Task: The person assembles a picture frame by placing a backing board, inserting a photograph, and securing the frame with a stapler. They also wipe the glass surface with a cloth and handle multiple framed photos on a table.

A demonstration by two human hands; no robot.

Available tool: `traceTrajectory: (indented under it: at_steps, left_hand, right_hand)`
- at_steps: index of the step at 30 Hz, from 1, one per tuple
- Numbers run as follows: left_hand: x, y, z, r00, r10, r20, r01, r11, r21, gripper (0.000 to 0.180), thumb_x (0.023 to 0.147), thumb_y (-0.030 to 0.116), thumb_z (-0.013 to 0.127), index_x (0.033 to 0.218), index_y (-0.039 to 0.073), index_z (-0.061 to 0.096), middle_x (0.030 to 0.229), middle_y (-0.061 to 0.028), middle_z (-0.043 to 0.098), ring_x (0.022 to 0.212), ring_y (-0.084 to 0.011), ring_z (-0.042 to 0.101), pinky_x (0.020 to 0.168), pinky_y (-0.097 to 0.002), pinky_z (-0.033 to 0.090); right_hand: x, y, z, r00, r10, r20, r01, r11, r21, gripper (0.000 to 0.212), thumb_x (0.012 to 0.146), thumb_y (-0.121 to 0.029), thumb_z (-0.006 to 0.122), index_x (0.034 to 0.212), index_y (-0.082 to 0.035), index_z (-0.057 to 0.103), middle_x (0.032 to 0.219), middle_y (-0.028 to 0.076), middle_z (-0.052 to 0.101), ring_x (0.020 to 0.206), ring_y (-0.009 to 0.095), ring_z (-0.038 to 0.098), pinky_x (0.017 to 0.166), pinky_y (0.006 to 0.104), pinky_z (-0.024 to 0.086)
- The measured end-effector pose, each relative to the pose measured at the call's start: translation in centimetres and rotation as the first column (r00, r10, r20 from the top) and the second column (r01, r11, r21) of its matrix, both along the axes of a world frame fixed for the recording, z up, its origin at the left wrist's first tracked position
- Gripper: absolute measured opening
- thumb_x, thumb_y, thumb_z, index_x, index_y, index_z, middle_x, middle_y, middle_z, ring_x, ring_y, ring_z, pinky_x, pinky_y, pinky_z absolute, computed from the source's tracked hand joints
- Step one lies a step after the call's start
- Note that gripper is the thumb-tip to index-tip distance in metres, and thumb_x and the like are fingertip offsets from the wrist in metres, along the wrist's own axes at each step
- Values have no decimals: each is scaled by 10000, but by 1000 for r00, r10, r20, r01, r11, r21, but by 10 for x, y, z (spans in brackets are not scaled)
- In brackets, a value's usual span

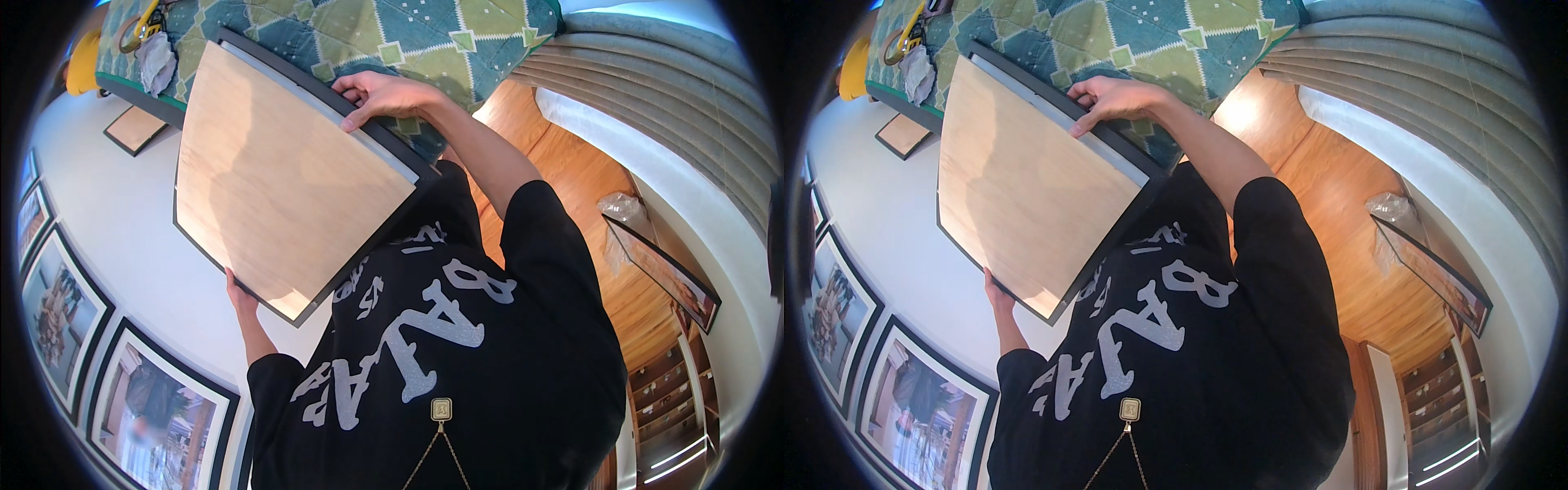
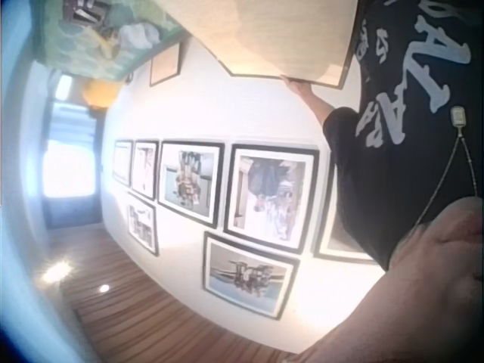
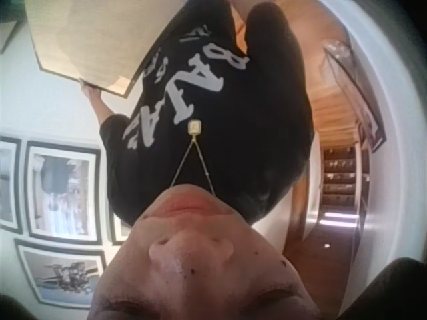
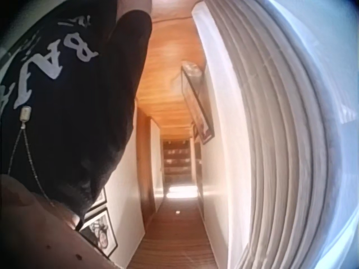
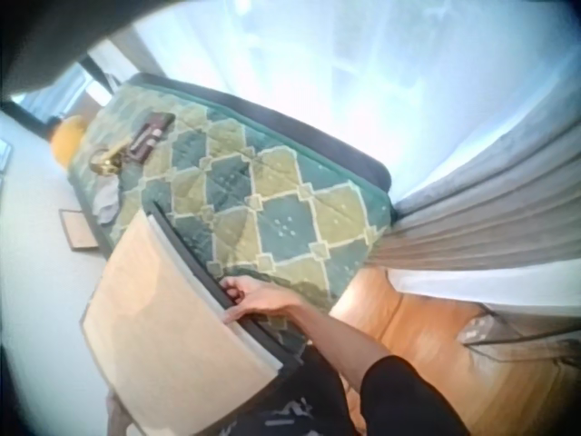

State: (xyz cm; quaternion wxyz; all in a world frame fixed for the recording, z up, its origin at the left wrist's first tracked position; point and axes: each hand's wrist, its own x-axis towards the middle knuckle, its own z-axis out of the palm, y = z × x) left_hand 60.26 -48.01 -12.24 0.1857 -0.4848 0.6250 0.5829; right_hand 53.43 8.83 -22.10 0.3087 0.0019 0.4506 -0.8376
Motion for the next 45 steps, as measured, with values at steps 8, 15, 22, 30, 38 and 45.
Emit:
traceTrajectory:
  at_steps: [8, 15, 22, 30, 38, 45]
  left_hand:
    - [-4, 2, 5, 999, 22, 23, -22, 1000, -22, 579, 1001, 462, 393, 1326, -15, 441, 1352, -150, 500, 1222, -293, 492, 1024, -413, 414]
    - [-7, 6, 23, 999, -13, -53, 10, 998, -60, 576, 1001, 442, 409, 1344, -20, 426, 1356, -143, 500, 1208, -285, 507, 1019, -413, 424]
    - [-7, 13, 68, 994, -41, -105, 32, 996, -81, 572, 995, 408, 454, 1332, -55, 438, 1337, -153, 525, 1164, -282, 548, 999, -385, 443]
    - [-12, 42, 147, 974, -148, -173, 91, 949, -302, 580, 951, 391, 566, 1247, -101, 485, 1185, -196, 606, 1011, -266, 635, 877, -355, 518]
    - [-8, 102, 217, 931, -307, -198, 154, 821, -550, 586, 911, 355, 639, 1259, -98, 509, 1182, -165, 610, 1058, -217, 602, 918, -318, 461]
    - [-20, 152, 276, 844, -467, -266, 227, 758, -611, 531, 895, 268, 632, 1288, -66, 505, 1233, -142, 592, 1103, -207, 575, 968, -290, 403]
  right_hand:
    - [1, -2, -4, 1000, -8, -23, 9, 1000, 20, 700, 696, -186, 817, 1253, 77, 485, 1077, 116, 654, 953, 152, 607, 817, 280, 491]
    - [1, -6, -11, 1000, -10, 11, 10, 999, 35, 472, 730, -76, 662, 1181, 42, 591, 989, 51, 668, 844, 119, 592, 756, 266, 489]
    - [1, -15, -4, 998, -42, -51, 54, 959, 277, 513, 775, -47, 638, 1270, 40, 532, 1075, 52, 657, 884, 97, 596, 769, 248, 486]
    - [-8, -33, 49, 928, 170, -331, 279, 273, 921, 348, 719, -239, 667, 913, 49, 685, 1020, 264, 628, 937, 387, 627, 813, 459, 502]
    - [-29, -42, 17, 865, -84, -494, 462, 517, 721, 454, 725, -211, 691, 1123, 5, 653, 827, 128, 597, 763, 299, 595, 718, 370, 485]
    - [-53, -33, 11, 701, 251, -668, 501, 494, 711, 278, 733, -222, 620, 909, -18, 686, 798, 143, 593, 756, 317, 607, 708, 407, 486]
